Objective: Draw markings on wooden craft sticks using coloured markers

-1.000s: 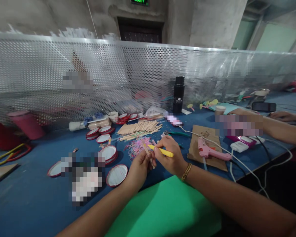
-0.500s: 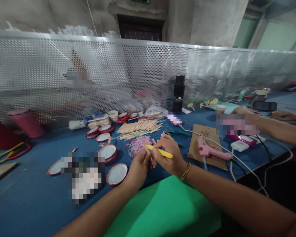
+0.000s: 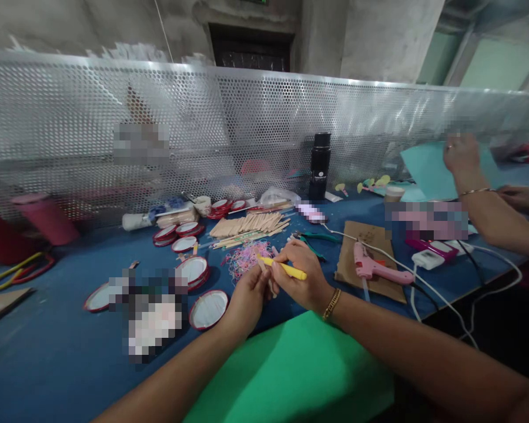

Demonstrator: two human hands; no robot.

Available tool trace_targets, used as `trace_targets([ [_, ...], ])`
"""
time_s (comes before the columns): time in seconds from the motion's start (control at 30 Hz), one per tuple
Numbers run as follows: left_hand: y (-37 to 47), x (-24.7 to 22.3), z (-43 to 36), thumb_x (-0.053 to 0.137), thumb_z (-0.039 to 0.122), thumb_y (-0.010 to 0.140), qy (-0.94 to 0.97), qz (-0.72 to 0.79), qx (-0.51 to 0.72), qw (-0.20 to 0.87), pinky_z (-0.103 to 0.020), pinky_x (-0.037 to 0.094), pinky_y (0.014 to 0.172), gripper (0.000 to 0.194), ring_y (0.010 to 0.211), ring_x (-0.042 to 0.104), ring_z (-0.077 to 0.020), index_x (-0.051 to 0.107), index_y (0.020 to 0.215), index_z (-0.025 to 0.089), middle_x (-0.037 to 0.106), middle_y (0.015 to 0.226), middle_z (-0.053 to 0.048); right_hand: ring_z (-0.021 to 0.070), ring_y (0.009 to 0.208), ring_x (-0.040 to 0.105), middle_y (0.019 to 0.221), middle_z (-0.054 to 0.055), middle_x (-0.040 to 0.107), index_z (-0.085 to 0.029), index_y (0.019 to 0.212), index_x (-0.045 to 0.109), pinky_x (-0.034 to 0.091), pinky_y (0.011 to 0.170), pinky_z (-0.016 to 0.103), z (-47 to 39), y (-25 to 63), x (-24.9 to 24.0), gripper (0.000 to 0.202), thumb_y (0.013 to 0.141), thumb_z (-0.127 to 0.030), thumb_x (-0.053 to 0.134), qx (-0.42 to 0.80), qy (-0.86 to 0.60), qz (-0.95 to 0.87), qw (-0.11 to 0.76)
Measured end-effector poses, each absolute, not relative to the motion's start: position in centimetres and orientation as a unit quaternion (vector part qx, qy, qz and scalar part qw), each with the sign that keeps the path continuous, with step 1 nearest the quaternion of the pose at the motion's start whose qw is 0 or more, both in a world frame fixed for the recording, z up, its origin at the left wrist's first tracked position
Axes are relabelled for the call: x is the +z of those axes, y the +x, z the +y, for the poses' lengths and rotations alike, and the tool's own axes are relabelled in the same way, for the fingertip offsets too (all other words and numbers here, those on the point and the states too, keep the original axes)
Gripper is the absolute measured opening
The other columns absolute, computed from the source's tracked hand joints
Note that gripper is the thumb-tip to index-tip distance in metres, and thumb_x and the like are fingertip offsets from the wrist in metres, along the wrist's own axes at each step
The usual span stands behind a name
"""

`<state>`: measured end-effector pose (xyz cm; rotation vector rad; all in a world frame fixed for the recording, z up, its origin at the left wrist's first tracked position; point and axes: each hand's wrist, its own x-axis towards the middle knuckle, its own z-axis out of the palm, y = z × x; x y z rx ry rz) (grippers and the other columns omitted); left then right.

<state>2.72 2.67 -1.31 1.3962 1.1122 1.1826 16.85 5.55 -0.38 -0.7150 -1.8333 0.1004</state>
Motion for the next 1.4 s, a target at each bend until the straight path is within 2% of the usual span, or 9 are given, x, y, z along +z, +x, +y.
trace_targets([
  [0.13,2.75,-1.27,2.64,0.057,0.052,0.083,0.573,0.453,0.481,0.485,-0.022,0.029,0.046,0.038,0.046,0.041,-0.009,0.055,0.064,0.019,0.053,0.052,0.004,0.0181,0.07,0.054,0.067,0.002,0.06,-0.021,0.072,0.053,0.044,0.074,0.035,5.58,17.04,-0.43,0.011,0.083,-0.021,0.055,0.039,-0.329,-0.759,0.56],
  [0.33,2.66,-1.36,2.69,0.056,0.052,0.083,0.573,0.45,0.484,0.485,-0.022,0.029,0.046,0.039,0.047,0.04,-0.0087,0.054,0.063,0.019,0.051,0.053,0.004,0.015,0.062,0.053,0.065,-0.001,0.061,-0.021,0.074,0.055,0.044,0.079,0.035,5.36,16.84,-0.46,0.01,0.084,-0.018,0.054,0.054,-0.286,-0.784,0.548],
  [0.53,2.67,-1.19,2.61,0.056,0.051,0.084,0.572,0.452,0.48,0.488,-0.022,0.03,0.047,0.037,0.046,0.041,-0.009,0.056,0.066,0.019,0.053,0.053,0.004,0.0179,0.07,0.054,0.067,0.001,0.06,-0.021,0.072,0.053,0.044,0.073,0.034,5.67,17.13,-0.63,0.011,0.083,-0.022,0.056,0.041,-0.332,-0.762,0.555],
  [0.77,2.71,-1.19,2.61,0.057,0.051,0.084,0.571,0.45,0.488,0.483,-0.022,0.029,0.047,0.037,0.047,0.039,-0.0088,0.054,0.065,0.019,0.05,0.053,0.005,0.0147,0.063,0.053,0.065,-0.001,0.06,-0.021,0.075,0.055,0.044,0.08,0.035,5.21,16.71,-0.38,0.01,0.085,-0.019,0.054,0.051,-0.279,-0.784,0.553],
  [0.97,2.61,-1.24,2.64,0.055,0.048,0.085,0.574,0.454,0.482,0.482,-0.022,0.029,0.045,0.035,0.046,0.04,-0.0091,0.056,0.066,0.019,0.052,0.052,0.004,0.0176,0.068,0.054,0.066,0.001,0.06,-0.021,0.072,0.053,0.044,0.075,0.035,5.74,17.13,-0.55,0.011,0.083,-0.021,0.056,0.032,-0.325,-0.761,0.561],
  [1.27,2.57,-1.51,2.77,0.051,0.05,0.087,0.586,0.451,0.471,0.481,-0.023,0.028,0.046,0.039,0.047,0.039,-0.0095,0.055,0.065,0.019,0.051,0.053,0.004,0.0155,0.066,0.056,0.069,0.0,0.064,-0.021,0.076,0.06,0.044,0.085,0.038,5.33,16.86,-0.41,0.009,0.084,-0.022,0.057,0.065,-0.301,-0.781,0.544],
  [1.4,2.53,-1.67,2.81,0.051,0.05,0.088,0.587,0.454,0.468,0.48,-0.023,0.029,0.047,0.039,0.048,0.039,-0.0099,0.055,0.064,0.019,0.051,0.054,0.004,0.0149,0.064,0.056,0.069,-0.001,0.065,-0.021,0.078,0.06,0.044,0.084,0.037,5.41,16.86,-0.37,0.008,0.085,-0.023,0.058,0.066,-0.296,-0.783,0.543],
])
